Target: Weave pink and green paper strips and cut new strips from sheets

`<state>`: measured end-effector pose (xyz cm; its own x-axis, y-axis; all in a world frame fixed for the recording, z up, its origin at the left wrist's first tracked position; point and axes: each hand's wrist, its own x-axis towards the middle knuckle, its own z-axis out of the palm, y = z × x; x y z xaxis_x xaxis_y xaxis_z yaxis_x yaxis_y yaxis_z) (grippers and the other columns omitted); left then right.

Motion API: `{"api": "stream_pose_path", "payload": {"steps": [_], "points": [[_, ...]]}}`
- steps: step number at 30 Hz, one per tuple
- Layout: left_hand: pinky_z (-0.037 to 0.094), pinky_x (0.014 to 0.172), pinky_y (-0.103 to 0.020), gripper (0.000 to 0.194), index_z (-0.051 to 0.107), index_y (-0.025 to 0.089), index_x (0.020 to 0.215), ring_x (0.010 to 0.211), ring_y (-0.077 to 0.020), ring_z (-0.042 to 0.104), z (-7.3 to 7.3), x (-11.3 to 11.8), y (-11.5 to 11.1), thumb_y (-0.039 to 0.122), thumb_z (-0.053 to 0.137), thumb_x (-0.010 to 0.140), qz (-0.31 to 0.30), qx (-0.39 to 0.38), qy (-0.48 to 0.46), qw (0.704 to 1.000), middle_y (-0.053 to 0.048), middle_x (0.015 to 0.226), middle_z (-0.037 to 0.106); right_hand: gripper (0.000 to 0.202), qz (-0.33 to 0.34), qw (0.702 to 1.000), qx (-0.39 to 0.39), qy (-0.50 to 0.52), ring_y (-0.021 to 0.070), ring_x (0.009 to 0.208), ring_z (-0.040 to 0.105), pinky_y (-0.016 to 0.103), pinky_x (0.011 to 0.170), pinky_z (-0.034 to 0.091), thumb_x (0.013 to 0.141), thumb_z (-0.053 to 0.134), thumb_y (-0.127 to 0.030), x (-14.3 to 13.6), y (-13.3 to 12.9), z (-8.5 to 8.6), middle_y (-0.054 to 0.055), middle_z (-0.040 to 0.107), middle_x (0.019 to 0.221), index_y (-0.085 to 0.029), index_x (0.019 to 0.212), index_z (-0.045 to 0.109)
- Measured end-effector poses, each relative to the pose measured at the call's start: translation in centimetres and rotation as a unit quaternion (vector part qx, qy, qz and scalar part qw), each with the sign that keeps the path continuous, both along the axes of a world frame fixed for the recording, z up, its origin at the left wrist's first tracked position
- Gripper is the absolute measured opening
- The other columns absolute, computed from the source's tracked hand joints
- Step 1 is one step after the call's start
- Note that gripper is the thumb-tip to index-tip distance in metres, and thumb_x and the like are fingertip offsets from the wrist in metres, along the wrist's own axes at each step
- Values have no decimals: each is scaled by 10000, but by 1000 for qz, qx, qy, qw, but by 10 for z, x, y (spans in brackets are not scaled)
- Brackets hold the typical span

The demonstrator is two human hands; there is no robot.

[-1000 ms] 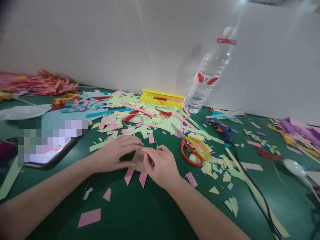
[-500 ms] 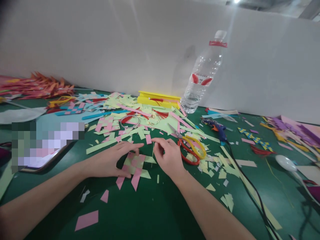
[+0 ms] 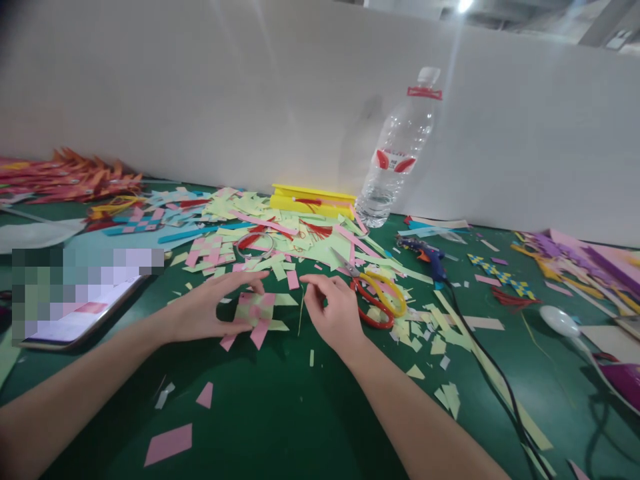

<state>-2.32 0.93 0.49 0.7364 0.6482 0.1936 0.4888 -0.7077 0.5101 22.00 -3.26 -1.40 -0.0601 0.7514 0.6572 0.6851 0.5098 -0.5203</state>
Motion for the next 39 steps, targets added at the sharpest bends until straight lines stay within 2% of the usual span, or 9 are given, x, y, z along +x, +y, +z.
{"api": "stream_pose_path", "payload": {"steps": [8, 12, 18, 21, 24, 26, 30, 34, 39], "points": [[451, 963, -429, 667, 368, 256, 1377, 1122, -268, 558, 13, -21, 21, 443, 651, 802, 91, 74, -116, 986, -84, 1180, 603, 217, -13, 1000, -12, -5, 149, 548, 602, 256, 536, 482, 871, 465, -190, 7, 4, 0, 3, 636, 578, -175, 950, 666], [499, 876, -424, 693, 358, 258, 1379, 1007, -254, 609, 11, -35, 35, 478, 641, 786, 148, 115, -110, 976, -88, 1164, 605, 217, 4, 998, 25, -49, 162, 579, 601, 277, 585, 493, 872, 466, -182, 7, 5, 0, 2, 643, 564, -194, 929, 675], [431, 921, -547, 621, 408, 245, 1347, 1104, -353, 559, 0, -55, 53, 514, 583, 816, 358, 174, -57, 915, -90, 1180, 603, 228, 23, 992, 53, -112, 155, 581, 590, 279, 619, 481, 876, 459, -153, 4, 5, -1, 13, 661, 579, -180, 904, 684], [417, 918, -577, 516, 493, 183, 1265, 1152, -387, 515, -5, -57, 55, 490, 540, 853, 390, 190, -24, 900, -120, 1208, 581, 232, 18, 990, 47, -133, 154, 559, 577, 282, 631, 474, 881, 451, -158, 4, 6, -2, 0, 640, 540, -179, 905, 682], [426, 924, -526, 320, 579, 208, 1119, 1123, -346, 546, -8, -47, 50, 408, 450, 906, 351, 230, -8, 908, -111, 1145, 616, 234, -2, 983, 38, -181, 159, 570, 584, 306, 676, 474, 881, 442, -167, 8, 9, -2, 5, 652, 571, -182, 900, 675], [416, 941, -510, 268, 593, 204, 1073, 1110, -323, 558, -10, -34, 41, 357, 443, 912, 308, 250, -3, 918, -110, 1124, 636, 233, -42, 976, 9, -213, 184, 682, 626, 327, 711, 478, 875, 436, -174, 14, 13, 0, 45, 701, 725, -180, 922, 664], [378, 992, -483, 195, 597, 185, 1015, 1070, -256, 582, -12, -2, 17, 245, 434, 927, 185, 301, -8, 936, -89, 1104, 646, 232, -138, 949, -120, -258, 260, 971, 616, 360, 743, 489, 848, 508, -300, 37, 21, 16, 111, 672, 1009, -163, 1007, 609], [349, 1033, -458, 171, 602, 183, 1000, 1049, -207, 593, -11, 19, -1, 149, 454, 921, 60, 327, -15, 943, -67, 1076, 655, 432, -223, 892, -273, -282, 246, 793, 627, 313, 524, 425, 740, 585, -577, 62, 19, 37, 83, 636, 991, -192, 935, 563], [351, 1032, -466, 176, 629, 179, 955, 1046, -205, 586, -14, 20, 0, 136, 461, 920, 3, 306, -3, 952, -70, 1065, 642, 369, -223, 833, -372, -343, 220, 725, 622, 284, 494, 356, 738, 591, -553, 70, 13, 48, 63, 639, 904, -197, 829, 557]]}}
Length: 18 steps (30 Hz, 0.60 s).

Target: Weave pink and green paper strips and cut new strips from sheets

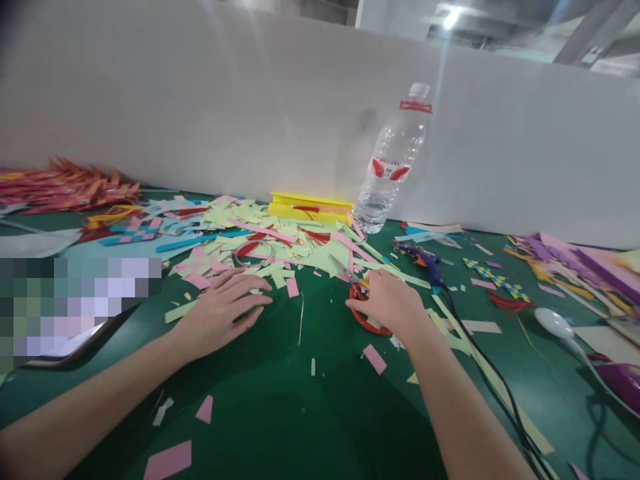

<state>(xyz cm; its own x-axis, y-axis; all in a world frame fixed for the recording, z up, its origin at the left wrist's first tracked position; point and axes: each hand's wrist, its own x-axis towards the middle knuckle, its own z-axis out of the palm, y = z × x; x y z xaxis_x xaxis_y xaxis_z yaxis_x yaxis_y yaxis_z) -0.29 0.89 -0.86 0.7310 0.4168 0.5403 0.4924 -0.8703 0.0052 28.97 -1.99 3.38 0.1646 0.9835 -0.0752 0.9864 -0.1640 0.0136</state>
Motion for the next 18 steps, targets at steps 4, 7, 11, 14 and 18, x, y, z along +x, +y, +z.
{"api": "stream_pose_path", "payload": {"steps": [4, 7, 11, 14, 18], "points": [[385, 1005, -439, 176, 635, 175, 926, 1003, -191, 595, -2, -3, 4, 134, 464, 920, -4, -21, -16, 1000, -65, 1041, 648, 419, 2, 1000, -1, -16, 243, 776, 628, 294, 519, 369, 738, 577, -578, -6, -1, -1, 86, 634, 923, -178, 862, 562], [429, 947, -418, 182, 637, 169, 920, 988, -194, 590, -3, -3, 4, 135, 459, 922, -13, -39, -24, 999, -69, 1031, 651, 432, -16, 999, -9, -29, 255, 761, 633, 301, 516, 372, 760, 547, -578, -9, 0, -3, 100, 637, 867, -161, 869, 568], [446, 916, -410, 206, 642, 170, 910, 993, -198, 587, -1, 0, -2, 150, 439, 934, -32, -59, -13, 998, -71, 1028, 655, 389, -17, 999, 5, -29, 258, 737, 639, 308, 510, 386, 766, 532, -518, -11, 0, -6, 128, 643, 863, -145, 872, 577], [443, 926, -406, 213, 648, 178, 913, 1010, -198, 589, 0, 2, -5, 155, 437, 936, -43, -69, 3, 997, -65, 1038, 659, 362, -23, 999, 26, -18, 271, 715, 648, 308, 492, 390, 755, 540, -490, -10, -1, -6, 134, 648, 828, -146, 862, 578], [453, 907, -392, 212, 654, 185, 921, 1020, -202, 591, 1, 2, -5, 153, 444, 934, -52, -82, 18, 995, -61, 1047, 663, 375, -52, 998, 44, -16, 287, 642, 655, 310, 468, 390, 745, 554, -499, -8, -2, -4, 116, 640, 709, -148, 875, 577]]}}
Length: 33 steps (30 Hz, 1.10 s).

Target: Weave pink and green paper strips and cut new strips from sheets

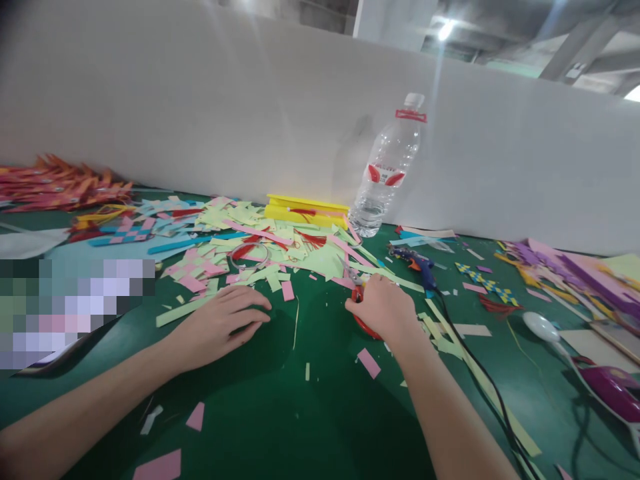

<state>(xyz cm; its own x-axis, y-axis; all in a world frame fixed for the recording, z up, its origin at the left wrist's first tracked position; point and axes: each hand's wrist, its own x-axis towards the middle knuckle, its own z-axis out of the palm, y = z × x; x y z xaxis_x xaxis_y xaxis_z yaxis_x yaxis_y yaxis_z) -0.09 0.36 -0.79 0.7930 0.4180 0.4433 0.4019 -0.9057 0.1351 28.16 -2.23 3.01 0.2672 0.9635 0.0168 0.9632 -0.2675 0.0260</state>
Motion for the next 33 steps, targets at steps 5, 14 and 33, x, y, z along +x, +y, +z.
{"api": "stream_pose_path", "payload": {"steps": [5, 14, 33], "points": [[462, 906, -381, 227, 665, 180, 930, 1013, -203, 594, 1, 1, -1, 152, 439, 932, 0, -10, 8, 1000, -65, 1049, 668, 410, -34, 999, -29, -27, 315, 720, 671, 334, 503, 419, 771, 518, -485, 10, 1, 1, 168, 663, 808, -120, 947, 578], [470, 888, -372, 229, 666, 179, 924, 1000, -203, 600, -1, 2, -1, 159, 438, 934, -13, -12, 8, 1000, -66, 1043, 674, 474, 10, 996, 53, -77, 363, 920, 632, 403, 614, 493, 832, 504, -530, 10, 1, -2, 215, 657, 987, -105, 1026, 585], [486, 867, -357, 224, 670, 180, 929, 981, -198, 607, -2, 2, 0, 162, 448, 932, -17, -24, 11, 1000, -67, 1045, 672, 287, 298, 931, 206, -36, 230, 1020, 652, 525, 1115, 230, 942, 395, -202, -17, 20, -51, 124, 719, 1060, -147, 1091, 634]]}}
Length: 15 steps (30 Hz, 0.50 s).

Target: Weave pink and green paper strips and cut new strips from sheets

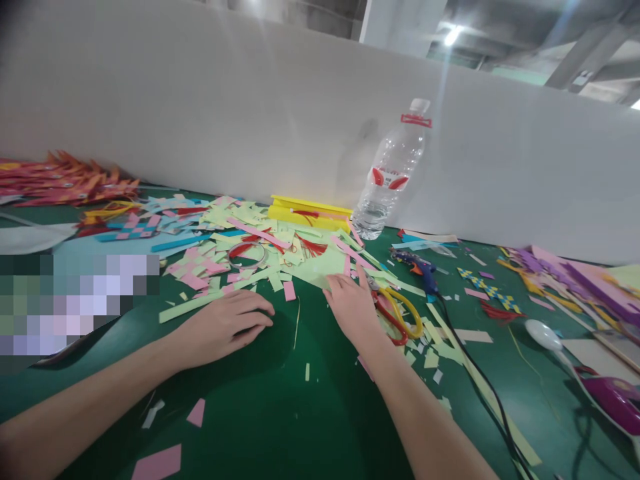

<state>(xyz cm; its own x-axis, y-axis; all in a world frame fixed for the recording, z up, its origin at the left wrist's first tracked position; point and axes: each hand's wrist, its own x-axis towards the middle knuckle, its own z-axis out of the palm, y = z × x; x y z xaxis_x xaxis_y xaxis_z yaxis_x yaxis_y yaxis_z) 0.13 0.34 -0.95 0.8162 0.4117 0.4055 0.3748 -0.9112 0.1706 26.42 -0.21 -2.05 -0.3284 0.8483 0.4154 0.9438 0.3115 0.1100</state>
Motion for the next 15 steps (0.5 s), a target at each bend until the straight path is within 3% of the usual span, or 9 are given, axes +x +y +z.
{"api": "stream_pose_path", "payload": {"steps": [7, 13, 15], "points": [[498, 862, -362, 246, 681, 179, 934, 966, -194, 611, 0, -1, 0, 163, 436, 931, 0, 4, -1, 1000, -72, 1035, 678, 263, 24, 1000, 8, -10, 210, 888, 685, 495, 1104, 257, 920, 422, -135, 4, 2, 1, 78, 748, 965, -179, 994, 671], [488, 884, -369, 247, 656, 174, 999, 1009, -198, 597, 0, -2, 1, 161, 417, 938, 13, 1, -7, 1000, -82, 1065, 665, 228, 13, 999, 20, 39, 212, 863, 668, 491, 1081, 290, 906, 516, -340, 3, -1, 3, 54, 749, 866, -192, 931, 687], [471, 911, -389, 243, 640, 171, 1031, 1040, -206, 584, -2, -3, 2, 159, 415, 940, 25, 3, 2, 1000, -84, 1086, 654, 281, 12, 998, 14, 66, 233, 936, 652, 489, 1063, 322, 881, 544, -410, 1, -2, 2, 66, 740, 932, -179, 969, 677]]}}
